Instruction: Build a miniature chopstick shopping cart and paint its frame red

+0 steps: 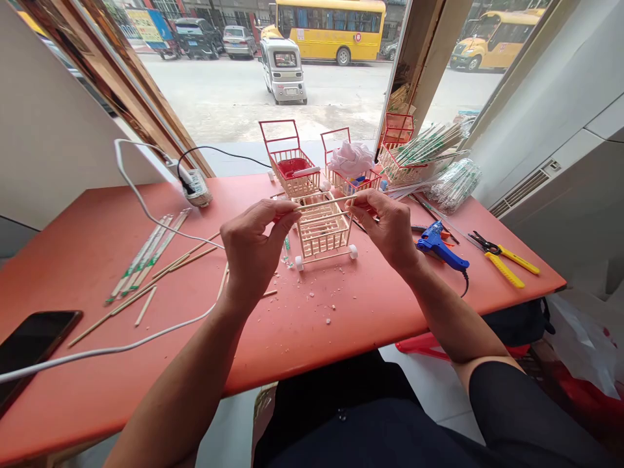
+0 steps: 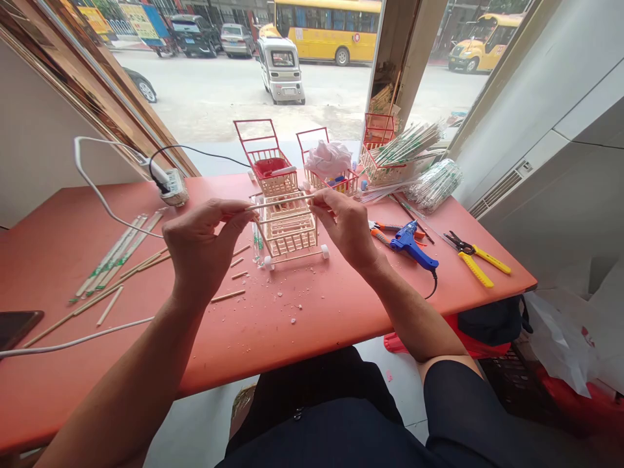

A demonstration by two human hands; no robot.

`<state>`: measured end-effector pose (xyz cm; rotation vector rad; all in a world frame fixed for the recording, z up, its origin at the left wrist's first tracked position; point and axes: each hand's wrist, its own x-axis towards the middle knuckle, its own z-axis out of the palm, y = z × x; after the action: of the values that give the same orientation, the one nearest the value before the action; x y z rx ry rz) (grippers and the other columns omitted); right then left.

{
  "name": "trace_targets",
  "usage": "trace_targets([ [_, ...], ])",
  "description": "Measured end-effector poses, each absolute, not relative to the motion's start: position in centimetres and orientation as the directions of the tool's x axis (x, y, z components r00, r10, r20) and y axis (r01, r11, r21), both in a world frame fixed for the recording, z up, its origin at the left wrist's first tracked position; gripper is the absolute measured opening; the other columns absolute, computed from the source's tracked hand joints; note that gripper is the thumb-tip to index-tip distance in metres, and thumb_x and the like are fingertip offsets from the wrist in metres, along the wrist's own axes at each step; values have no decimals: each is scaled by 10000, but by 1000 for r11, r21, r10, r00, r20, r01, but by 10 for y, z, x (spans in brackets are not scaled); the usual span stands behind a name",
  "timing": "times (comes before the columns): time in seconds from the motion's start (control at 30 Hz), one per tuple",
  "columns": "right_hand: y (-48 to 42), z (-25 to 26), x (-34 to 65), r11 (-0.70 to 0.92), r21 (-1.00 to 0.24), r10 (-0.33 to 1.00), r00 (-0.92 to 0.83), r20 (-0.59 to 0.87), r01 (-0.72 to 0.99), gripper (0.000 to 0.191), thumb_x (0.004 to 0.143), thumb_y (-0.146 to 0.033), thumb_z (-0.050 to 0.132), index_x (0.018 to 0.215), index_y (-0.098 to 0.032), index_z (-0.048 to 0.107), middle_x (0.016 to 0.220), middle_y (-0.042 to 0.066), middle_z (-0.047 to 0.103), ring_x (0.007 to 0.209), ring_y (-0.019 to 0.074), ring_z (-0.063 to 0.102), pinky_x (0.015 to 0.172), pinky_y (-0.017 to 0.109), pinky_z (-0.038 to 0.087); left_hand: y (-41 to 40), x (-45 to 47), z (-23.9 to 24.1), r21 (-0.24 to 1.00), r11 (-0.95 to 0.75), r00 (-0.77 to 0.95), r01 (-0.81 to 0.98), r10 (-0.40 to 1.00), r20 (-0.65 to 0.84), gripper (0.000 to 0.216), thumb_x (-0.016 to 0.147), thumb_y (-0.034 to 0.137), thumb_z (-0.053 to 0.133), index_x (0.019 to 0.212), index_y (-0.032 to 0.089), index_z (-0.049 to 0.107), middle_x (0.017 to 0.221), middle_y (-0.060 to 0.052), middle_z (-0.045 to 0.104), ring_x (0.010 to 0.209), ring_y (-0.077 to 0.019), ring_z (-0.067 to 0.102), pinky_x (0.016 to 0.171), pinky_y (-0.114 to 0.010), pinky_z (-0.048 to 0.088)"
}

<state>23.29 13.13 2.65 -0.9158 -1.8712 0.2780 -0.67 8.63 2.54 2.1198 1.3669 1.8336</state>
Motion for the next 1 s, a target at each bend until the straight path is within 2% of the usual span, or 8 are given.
trace_targets([
  [0.3,131,26,232,685,-545,697,-217,684,482,95,1019,-272,666,979,-224,736,975,32,823,858,168,732,836,321,598,85,-5,28,544,-577,-105,608,622,776,58,950,220,763,917,258,792,872,28,812,776,-141,734,769,-269,582],
  [0.67,132,24,232,710,-519,666,-214,714,476,109,1041,-277,658,1005,-217,743,963,28,817,858,160,736,804,302,591,86,-5,27,525,-610,-96,593,594,799,72,955,198,760,925,257,789,889,29,816,809,-144,751,794,-268,591],
  [1.0,132,24,232,696,-527,681,-216,700,487,100,1036,-270,652,1000,-228,735,972,27,821,863,166,740,832,316,606,86,-7,27,552,-591,-89,588,631,770,69,946,205,764,928,267,787,878,23,808,788,-147,744,780,-278,600],
])
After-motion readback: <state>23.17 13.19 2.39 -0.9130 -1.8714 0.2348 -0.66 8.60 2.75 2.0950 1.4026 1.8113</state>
